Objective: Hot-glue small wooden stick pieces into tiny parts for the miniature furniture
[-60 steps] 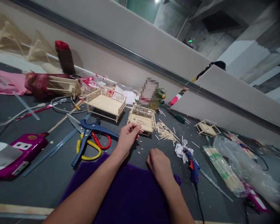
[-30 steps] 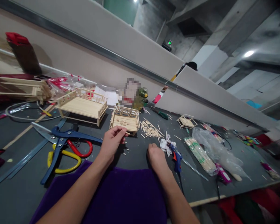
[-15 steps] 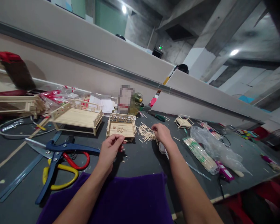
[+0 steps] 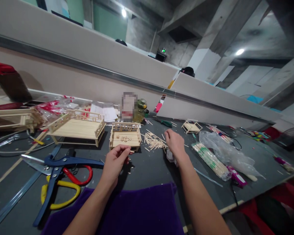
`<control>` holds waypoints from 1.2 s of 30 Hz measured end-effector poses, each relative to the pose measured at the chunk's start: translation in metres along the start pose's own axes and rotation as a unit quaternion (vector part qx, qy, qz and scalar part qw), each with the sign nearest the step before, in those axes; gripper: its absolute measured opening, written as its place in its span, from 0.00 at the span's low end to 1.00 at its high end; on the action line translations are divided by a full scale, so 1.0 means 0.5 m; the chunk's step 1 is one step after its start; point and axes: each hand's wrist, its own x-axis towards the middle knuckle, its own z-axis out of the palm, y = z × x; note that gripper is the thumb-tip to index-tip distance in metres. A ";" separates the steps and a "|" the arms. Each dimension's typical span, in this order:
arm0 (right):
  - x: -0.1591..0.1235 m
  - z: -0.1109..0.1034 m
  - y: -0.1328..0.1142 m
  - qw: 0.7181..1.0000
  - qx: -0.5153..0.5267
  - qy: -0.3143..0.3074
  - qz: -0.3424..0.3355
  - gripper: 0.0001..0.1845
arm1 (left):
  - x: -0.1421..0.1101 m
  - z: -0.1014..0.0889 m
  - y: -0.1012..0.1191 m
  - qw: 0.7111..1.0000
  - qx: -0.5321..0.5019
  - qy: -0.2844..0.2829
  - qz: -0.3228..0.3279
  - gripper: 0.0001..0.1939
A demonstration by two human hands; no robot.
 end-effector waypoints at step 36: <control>-0.273 0.019 0.136 0.967 0.154 0.040 0.197 0.17 | -0.006 0.026 -0.032 0.978 0.183 -0.083 0.057 0.21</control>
